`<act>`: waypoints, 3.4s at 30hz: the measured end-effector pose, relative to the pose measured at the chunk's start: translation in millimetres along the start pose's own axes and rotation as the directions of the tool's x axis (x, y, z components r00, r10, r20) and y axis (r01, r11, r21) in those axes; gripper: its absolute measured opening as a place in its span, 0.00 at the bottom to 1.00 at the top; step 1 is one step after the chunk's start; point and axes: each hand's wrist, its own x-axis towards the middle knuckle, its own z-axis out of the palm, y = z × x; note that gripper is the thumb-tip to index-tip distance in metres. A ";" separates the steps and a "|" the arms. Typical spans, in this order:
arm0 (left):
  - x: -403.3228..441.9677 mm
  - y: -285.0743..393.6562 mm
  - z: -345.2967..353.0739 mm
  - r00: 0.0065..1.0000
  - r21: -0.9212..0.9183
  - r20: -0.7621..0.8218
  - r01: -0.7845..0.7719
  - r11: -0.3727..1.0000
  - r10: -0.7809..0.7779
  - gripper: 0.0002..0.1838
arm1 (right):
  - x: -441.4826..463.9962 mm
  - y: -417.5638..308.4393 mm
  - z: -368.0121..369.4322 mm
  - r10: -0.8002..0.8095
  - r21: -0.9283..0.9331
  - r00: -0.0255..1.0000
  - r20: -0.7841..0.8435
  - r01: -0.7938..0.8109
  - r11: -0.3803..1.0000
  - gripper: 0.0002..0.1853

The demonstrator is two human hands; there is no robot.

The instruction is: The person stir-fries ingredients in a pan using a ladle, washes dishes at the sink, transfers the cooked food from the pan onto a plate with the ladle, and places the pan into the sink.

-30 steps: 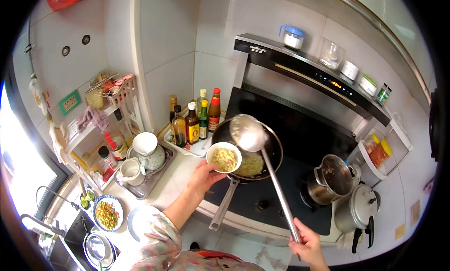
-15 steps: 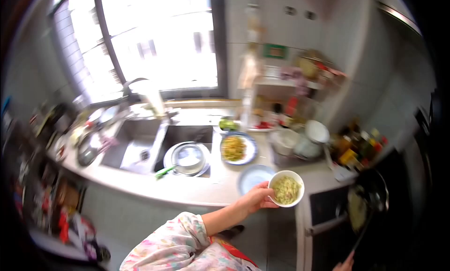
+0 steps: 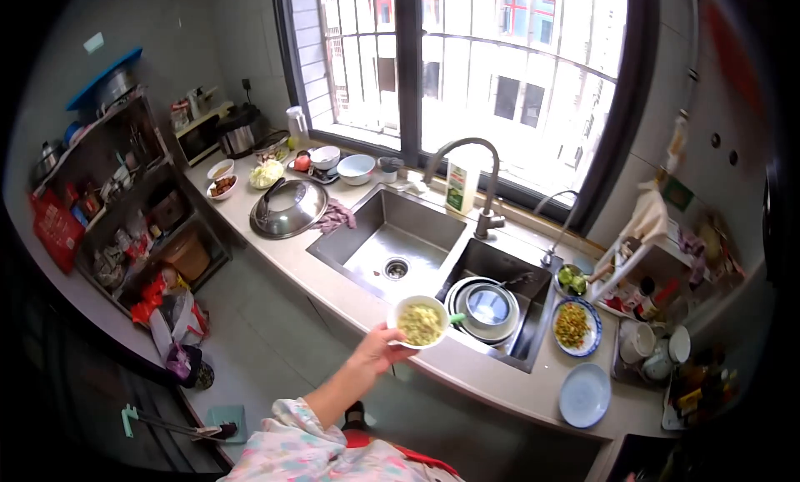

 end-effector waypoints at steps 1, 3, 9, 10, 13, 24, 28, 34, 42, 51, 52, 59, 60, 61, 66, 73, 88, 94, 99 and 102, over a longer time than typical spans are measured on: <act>3.1 19.0 -22.2 0.999 -0.006 -0.018 -0.033 0.999 0.033 0.25 | -2.9 -36.9 9.5 -0.070 0.013 0.997 0.025 0.070 0.997 0.16; 3.5 59.1 -61.6 0.996 -0.052 -0.052 -0.071 0.996 0.068 0.24 | -14.4 -113.0 47.3 -0.200 0.246 0.976 0.085 0.174 0.954 0.17; -5.1 167.8 -166.3 0.982 -0.069 -0.108 -0.165 0.984 0.157 0.24 | -73.9 -463.3 177.3 -0.724 0.918 0.567 0.393 -0.290 0.272 0.20; -7.0 182.5 -181.6 0.977 -0.066 -0.127 -0.180 0.981 0.171 0.24 | -82.3 -516.0 177.6 -0.812 0.923 0.462 0.356 -0.311 0.227 0.23; -9.6 222.6 -226.1 0.962 -0.046 -0.177 -0.217 0.975 0.206 0.25 | -115.8 -634.5 188.8 -0.859 0.666 0.187 0.477 -0.714 0.214 0.24; 35.2 347.0 -362.6 0.870 -0.054 -0.384 -0.356 0.933 0.310 0.23 | -193.0 -874.4 203.5 -0.888 0.439 -0.197 0.416 -0.812 0.386 0.25; 61.6 416.1 -398.0 0.852 -0.045 -0.394 -0.391 0.919 0.343 0.23 | -203.2 -963.5 204.5 -0.903 0.429 -0.199 0.380 -0.827 0.363 0.25; 118.6 525.7 -450.0 0.830 0.063 -0.380 -0.418 0.906 0.409 0.22 | -227.4 -1090.6 220.2 -0.883 0.408 -0.066 0.464 -0.870 0.279 0.24; 180.3 646.8 -530.7 0.857 0.031 -0.285 -0.440 0.897 0.430 0.24 | -236.4 -1243.0 227.3 -0.897 0.443 -0.107 0.429 -0.841 0.312 0.27; 234.1 807.0 -724.5 0.870 -0.054 -0.291 -0.430 0.901 0.398 0.28 | -354.0 -1478.5 246.0 -0.887 0.545 -0.075 0.456 -0.764 0.345 0.26; 241.0 825.1 -744.2 0.859 -0.037 -0.304 -0.442 0.896 0.411 0.28 | -369.6 -1503.0 243.8 -0.872 0.566 -0.039 0.488 -0.746 0.350 0.27; 301.4 883.6 -834.8 0.849 -0.142 -0.388 -0.439 0.887 0.358 0.27 | -449.8 -1591.0 271.3 -0.852 0.567 0.085 0.516 -0.779 0.266 0.35; 309.8 885.8 -839.3 0.849 -0.149 -0.401 -0.432 0.890 0.345 0.26 | -453.3 -1591.8 276.8 -0.850 0.582 0.040 0.525 -0.745 0.325 0.36; 318.1 885.5 -844.3 0.846 -0.162 -0.414 -0.433 0.887 0.337 0.26 | -450.7 -1591.4 273.9 -0.846 0.597 -0.002 0.534 -0.708 0.378 0.36; 361.7 864.7 -894.4 0.892 -0.252 -0.340 -0.390 0.886 0.296 0.26 | -449.0 -1559.5 277.8 -0.897 0.826 0.114 0.428 -0.453 0.336 0.28; 342.5 884.2 -854.1 0.660 0.552 -0.485 -0.278 0.786 0.574 0.20 | -345.6 -1409.0 188.1 -0.872 0.867 0.354 0.339 -0.476 0.143 0.24; 109.8 393.8 -307.2 0.819 0.445 0.570 -0.240 0.863 -0.066 0.10 | -291.4 -801.6 98.7 0.155 0.722 0.912 0.379 -0.397 0.567 0.17; 68.0 252.3 -215.0 0.636 0.651 0.623 -0.099 0.753 -0.455 0.11 | -315.9 -663.1 86.5 0.403 0.655 0.842 0.358 -0.534 0.534 0.16; 55.3 137.2 -130.2 0.502 0.722 0.633 -0.108 0.683 -0.589 0.12 | -282.3 -536.9 81.2 0.505 0.615 0.813 0.290 -0.562 0.553 0.15; 53.2 57.4 -66.4 0.467 0.737 0.621 -0.074 0.672 -0.629 0.12 | -240.9 -456.4 73.6 0.507 0.579 0.824 0.251 -0.548 0.604 0.15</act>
